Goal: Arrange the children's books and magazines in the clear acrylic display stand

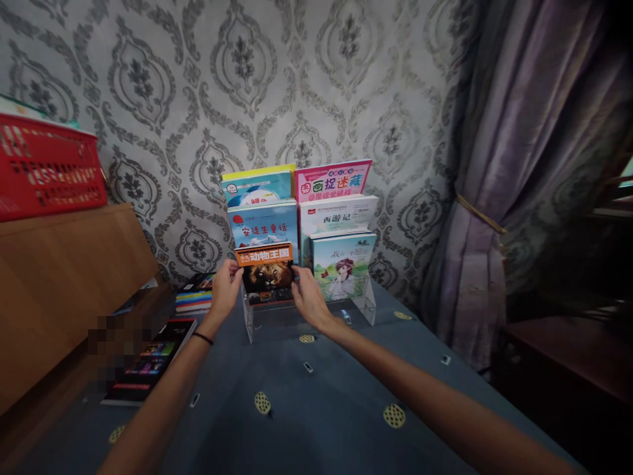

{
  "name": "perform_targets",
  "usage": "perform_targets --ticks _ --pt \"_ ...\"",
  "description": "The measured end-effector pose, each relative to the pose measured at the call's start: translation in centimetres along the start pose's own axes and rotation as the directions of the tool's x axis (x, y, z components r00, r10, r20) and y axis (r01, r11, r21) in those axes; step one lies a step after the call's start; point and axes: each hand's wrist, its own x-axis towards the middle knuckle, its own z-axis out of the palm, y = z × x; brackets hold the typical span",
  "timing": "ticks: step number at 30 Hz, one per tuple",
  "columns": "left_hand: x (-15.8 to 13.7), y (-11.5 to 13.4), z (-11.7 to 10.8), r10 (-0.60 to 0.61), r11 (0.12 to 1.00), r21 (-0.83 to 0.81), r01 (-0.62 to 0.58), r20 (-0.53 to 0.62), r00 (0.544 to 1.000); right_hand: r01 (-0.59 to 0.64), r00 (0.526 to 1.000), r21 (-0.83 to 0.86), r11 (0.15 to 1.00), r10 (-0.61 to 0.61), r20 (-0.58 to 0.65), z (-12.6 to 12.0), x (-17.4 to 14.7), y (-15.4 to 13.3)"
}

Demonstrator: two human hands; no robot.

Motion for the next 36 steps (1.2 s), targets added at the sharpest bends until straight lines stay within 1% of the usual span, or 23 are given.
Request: perform_targets --ticks 5,13,17,21,36 --pt "-0.01 0.1 0.02 0.01 1.0 0.021 -0.01 -0.006 1.0 0.009 1.0 -0.038 0.999 -0.009 0.014 0.21 -0.05 0.12" --pt "0.2 0.28 0.24 0.041 0.998 0.046 -0.039 -0.037 0.998 -0.053 0.995 -0.149 0.987 0.065 0.076 0.09 -0.06 0.11" --pt "0.23 0.48 0.3 0.012 0.999 0.049 -0.011 -0.021 1.0 -0.061 0.987 -0.209 0.976 0.09 0.132 -0.08 0.0 -0.22" --pt "0.3 0.63 0.26 0.025 0.998 0.065 -0.024 -0.02 0.999 -0.055 0.981 -0.247 0.968 0.098 0.166 0.03 -0.11 -0.36" --pt "-0.01 0.42 0.1 0.006 0.999 0.033 -0.007 0.014 1.0 -0.04 0.982 -0.244 0.969 0.083 0.169 0.39 -0.52 0.16"
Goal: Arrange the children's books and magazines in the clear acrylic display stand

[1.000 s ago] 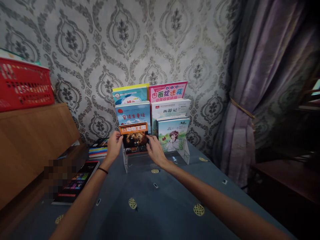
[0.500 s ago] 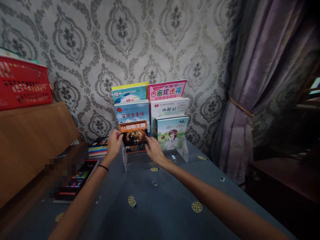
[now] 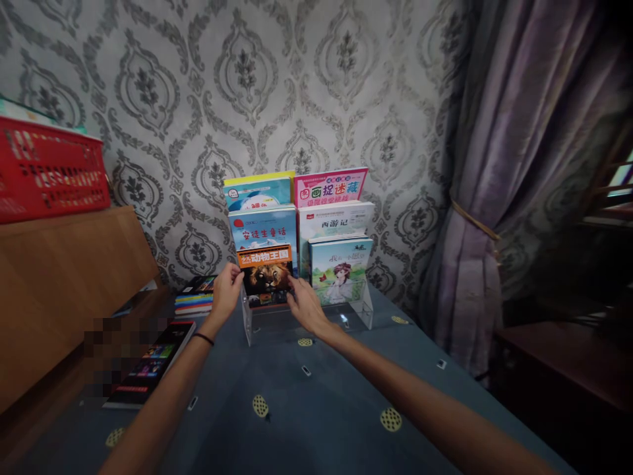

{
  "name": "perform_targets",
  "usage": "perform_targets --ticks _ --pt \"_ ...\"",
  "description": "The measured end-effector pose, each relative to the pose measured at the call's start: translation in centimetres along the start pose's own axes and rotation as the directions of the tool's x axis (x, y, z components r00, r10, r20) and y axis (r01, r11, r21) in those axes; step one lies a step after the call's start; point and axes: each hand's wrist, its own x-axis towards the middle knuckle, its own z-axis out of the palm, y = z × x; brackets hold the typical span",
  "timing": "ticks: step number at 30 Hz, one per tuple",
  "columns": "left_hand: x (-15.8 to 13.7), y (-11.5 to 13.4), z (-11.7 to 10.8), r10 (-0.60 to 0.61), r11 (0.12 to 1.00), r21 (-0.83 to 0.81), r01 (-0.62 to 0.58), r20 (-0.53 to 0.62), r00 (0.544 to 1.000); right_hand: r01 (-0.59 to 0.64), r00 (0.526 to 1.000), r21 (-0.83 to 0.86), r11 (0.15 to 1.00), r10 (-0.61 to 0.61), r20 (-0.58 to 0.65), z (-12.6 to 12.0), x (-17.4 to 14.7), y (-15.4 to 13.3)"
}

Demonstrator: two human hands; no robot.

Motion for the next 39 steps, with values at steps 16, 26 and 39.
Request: perform_targets --ticks 16,26,39 --pt "-0.4 -0.3 -0.3 -0.021 0.998 -0.06 0.021 0.002 1.0 0.085 0.995 0.103 0.991 -0.078 -0.067 0.1 -0.2 0.5" --pt "-1.3 0.4 -1.1 0.018 0.999 -0.041 -0.017 0.037 0.999 0.103 0.994 0.141 0.985 -0.096 -0.058 -0.5 -0.9 -0.3" --pt "-2.6 1.0 -1.9 0.066 0.998 -0.014 -0.065 0.047 0.997 0.08 0.997 0.126 0.989 -0.078 -0.014 -1.2 -2.4 -1.0"
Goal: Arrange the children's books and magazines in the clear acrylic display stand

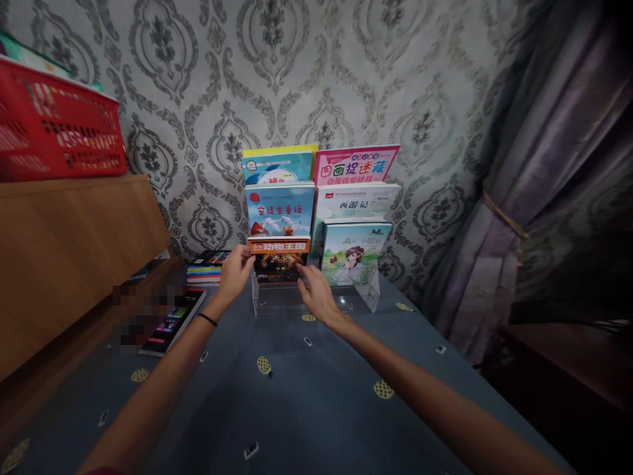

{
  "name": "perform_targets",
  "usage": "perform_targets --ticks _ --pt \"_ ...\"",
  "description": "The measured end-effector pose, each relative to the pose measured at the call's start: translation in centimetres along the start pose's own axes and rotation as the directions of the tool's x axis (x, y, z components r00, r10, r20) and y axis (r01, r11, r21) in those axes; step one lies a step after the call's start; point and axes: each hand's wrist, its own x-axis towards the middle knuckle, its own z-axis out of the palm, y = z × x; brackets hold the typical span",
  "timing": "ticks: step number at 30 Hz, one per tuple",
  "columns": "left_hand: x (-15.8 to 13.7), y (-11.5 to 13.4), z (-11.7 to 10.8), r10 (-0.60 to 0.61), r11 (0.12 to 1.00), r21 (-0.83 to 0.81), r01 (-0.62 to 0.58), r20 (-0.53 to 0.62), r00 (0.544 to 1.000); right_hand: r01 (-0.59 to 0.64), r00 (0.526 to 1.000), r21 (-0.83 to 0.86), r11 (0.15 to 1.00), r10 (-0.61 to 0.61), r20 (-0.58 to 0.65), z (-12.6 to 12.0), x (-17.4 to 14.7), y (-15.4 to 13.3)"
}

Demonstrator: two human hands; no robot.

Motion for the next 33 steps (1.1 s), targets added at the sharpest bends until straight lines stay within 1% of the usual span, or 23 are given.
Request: perform_targets --ticks 5,7,9,11,13,14,16,18,20,22,23,24,25,26,28,30,33 --pt "-0.9 0.1 -0.4 0.025 0.998 0.061 -0.027 0.04 0.999 -0.012 1.0 0.019 1.0 0.011 0.024 0.0 -0.8 -0.2" --pt "-2.1 -0.2 -0.8 0.034 0.994 0.098 -0.041 0.078 0.996 0.002 0.999 0.045 0.999 -0.003 0.035 0.0 -1.6 -0.1" --pt "-3.9 -0.7 -1.4 0.022 0.979 0.195 -0.051 0.146 0.989 0.012 0.998 0.076 0.997 -0.016 0.059 0.2 -2.7 0.0" --pt "-6.1 -1.7 -2.4 -0.034 0.932 0.36 -0.049 0.222 0.974 0.009 0.995 0.108 0.994 -0.02 0.095 0.4 -3.9 0.2" --pt "-8.3 -3.1 -3.8 -0.141 0.84 0.542 -0.024 0.262 0.955 -0.003 0.99 0.138 0.99 -0.016 0.141 0.8 -5.2 0.4" --pt "-9.3 -4.0 -4.6 -0.213 0.786 0.618 0.007 0.26 0.942 -0.011 0.986 0.149 0.989 -0.014 0.165 1.0 -5.8 0.5" --pt "-10.7 -6.1 -6.5 -0.38 0.67 0.734 0.107 0.216 0.899 -0.026 0.979 0.162 0.986 -0.008 0.204 1.5 -6.9 0.6" --pt "-11.4 -8.3 -8.5 -0.545 0.555 0.802 0.221 0.15 0.825 -0.043 0.973 0.167 0.985 0.003 0.232 2.3 -7.8 0.5" --pt "-11.8 -10.3 -10.5 -0.668 0.461 0.835 0.301 0.103 0.737 -0.059 0.967 0.175 0.983 0.013 0.255 3.1 -8.5 0.4" --pt "-12.0 -11.7 -12.1 -0.756 0.407 0.847 0.343 0.101 0.647 -0.062 0.961 0.188 0.98 0.008 0.276 3.7 -9.2 0.2" --pt "-12.1 -12.1 -12.7 -0.783 0.396 0.849 0.351 0.113 0.612 -0.059 0.959 0.196 0.979 0.001 0.284 4.0 -9.5 0.1" --pt "-12.2 -12.3 -13.2 -0.798 0.394 0.85 0.349 0.129 0.588 -0.055 0.957 0.205 0.977 -0.007 0.29 4.1 -9.7 0.0" --pt "-12.3 -12.4 -13.5 -0.803 0.399 0.852 0.34 0.145 0.578 -0.05 0.955 0.213 0.976 -0.016 0.296 4.2 -9.9 -0.1" --pt "-12.5 -12.3 -13.7 -0.801 0.404 0.855 0.325 0.159 0.577 -0.045 0.953 0.22 0.974 -0.024 0.302 4.2 -10.1 -0.1" --pt "-12.9 -11.8 -13.7 -0.791 0.407 0.867 0.289 0.176 0.586 -0.039 0.95 0.227 0.973 -0.034 0.309 4.1 -10.4 -0.2" --pt "-13.6 -10.9 -13.6 -0.788 0.401 0.879 0.26 0.186 0.587 -0.035 0.949 0.229 0.973 -0.04 0.313 4.0 -10.6 -0.3" --pt "-15.1 -8.8 -13.2 -0.794 0.393 0.891 0.227 0.205 0.572 -0.024 0.949 0.229 0.973 -0.05 0.312 3.9 -10.8 -0.4"
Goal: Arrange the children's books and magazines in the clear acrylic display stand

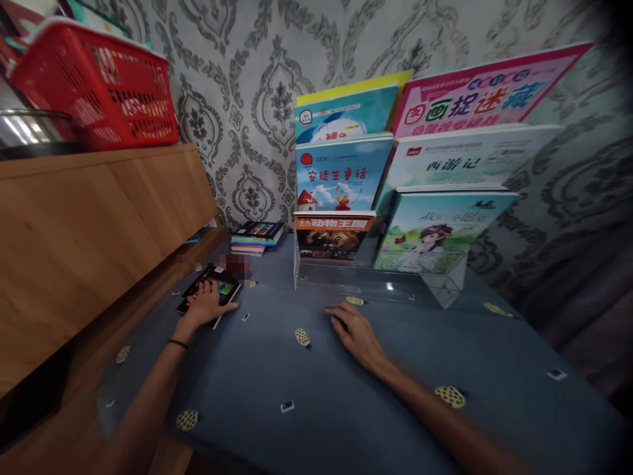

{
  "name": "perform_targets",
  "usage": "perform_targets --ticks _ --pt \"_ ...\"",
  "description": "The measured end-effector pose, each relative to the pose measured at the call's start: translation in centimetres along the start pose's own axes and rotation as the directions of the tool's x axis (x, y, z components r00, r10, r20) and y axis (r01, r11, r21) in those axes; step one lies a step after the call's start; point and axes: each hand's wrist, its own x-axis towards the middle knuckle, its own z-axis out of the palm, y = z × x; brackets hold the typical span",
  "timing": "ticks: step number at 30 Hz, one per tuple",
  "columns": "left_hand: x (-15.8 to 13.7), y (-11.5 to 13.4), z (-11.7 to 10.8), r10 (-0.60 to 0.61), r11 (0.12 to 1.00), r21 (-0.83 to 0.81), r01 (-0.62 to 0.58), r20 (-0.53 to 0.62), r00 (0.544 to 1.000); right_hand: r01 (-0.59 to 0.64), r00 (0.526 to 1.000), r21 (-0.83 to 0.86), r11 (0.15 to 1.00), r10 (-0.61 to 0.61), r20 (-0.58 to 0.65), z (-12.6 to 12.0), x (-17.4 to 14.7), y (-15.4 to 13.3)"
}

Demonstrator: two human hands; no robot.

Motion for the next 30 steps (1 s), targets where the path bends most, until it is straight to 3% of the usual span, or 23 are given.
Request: perform_targets --ticks 4,8,14,19,22,26,30 --pt "-4.3 1.3 0.4 0.064 0.997 0.045 -0.064 0.006 0.998 0.03 0.999 -0.02 0.999 -0.029 0.036 0.1 -0.1 -0.5" --pt "-8.3 2.7 0.9 0.212 0.969 0.132 -0.211 0.005 0.977 0.068 0.996 -0.04 0.997 -0.065 0.055 0.3 -0.3 -1.2" --pt "-12.3 5.9 1.2 0.331 0.906 0.295 -0.302 -0.052 0.942 0.146 0.987 -0.03 0.989 -0.143 0.072 0.5 -0.9 -2.8" --pt "-15.9 10.3 0.0 0.443 0.871 0.239 -0.43 -0.002 0.896 0.21 0.975 0.006 0.978 -0.21 0.068 0.2 -1.4 -4.5" --pt "-18.2 13.2 0.0 0.543 0.834 0.121 -0.537 -0.012 0.84 0.228 0.968 0.055 0.972 -0.232 0.091 0.4 -1.6 -4.8" --pt "-19.0 15.1 0.6 0.626 0.778 -0.013 -0.628 -0.061 0.777 0.216 0.965 0.073 0.974 -0.225 0.139 1.1 -1.7 -4.3" --pt "-16.0 14.5 1.0 0.647 0.758 -0.008 -0.652 -0.12 0.753 0.276 0.942 0.057 0.959 -0.282 0.181 1.5 -1.6 -3.9"
